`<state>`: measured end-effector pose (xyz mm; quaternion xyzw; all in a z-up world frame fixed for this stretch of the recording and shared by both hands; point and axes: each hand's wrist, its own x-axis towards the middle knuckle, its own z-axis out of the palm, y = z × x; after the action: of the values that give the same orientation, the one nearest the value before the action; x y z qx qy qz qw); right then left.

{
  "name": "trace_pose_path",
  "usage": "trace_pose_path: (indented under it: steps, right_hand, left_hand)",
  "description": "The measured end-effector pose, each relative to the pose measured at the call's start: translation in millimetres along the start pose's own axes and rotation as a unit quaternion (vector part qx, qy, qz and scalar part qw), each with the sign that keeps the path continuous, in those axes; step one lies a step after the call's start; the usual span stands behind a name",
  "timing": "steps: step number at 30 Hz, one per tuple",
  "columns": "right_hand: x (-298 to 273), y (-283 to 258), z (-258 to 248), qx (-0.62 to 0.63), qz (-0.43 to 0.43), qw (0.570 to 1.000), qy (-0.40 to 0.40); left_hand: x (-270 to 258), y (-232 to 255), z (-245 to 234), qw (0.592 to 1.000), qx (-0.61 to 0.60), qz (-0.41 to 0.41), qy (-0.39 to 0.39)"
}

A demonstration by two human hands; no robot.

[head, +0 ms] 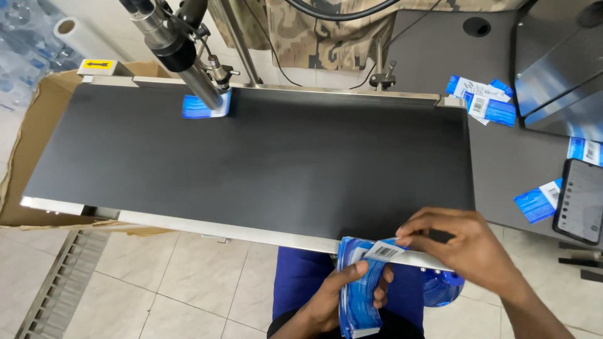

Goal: Placing individual product labels onto a moving conveyor belt from a stack.

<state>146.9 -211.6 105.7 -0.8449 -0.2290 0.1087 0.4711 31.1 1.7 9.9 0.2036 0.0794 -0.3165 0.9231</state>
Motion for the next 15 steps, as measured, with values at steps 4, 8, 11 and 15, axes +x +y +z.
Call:
trace_pose_path:
  steps: [4, 8, 11, 15]
  right_hand:
    - [9, 38, -17, 0.095, 0.027, 0.995, 0.016]
    - [27, 50, -38, 0.116, 0.123, 0.981, 0.094]
    - [45, 71, -46, 0.113, 0.131, 0.973, 0.153]
    - [75, 109, -54, 0.145, 0.084, 0.958, 0.234]
  left_hand:
    - [0, -2, -8, 1.0, -0.012, -0.027, -0.011]
    - [-5, 3, 3, 0.999, -0.042, -0.027, 0.012]
    - [-5, 5, 3, 0.997, -0.073, 0.005, 0.006]
    - [-9, 6, 3, 0.997, -0.06, 0.017, 0.034]
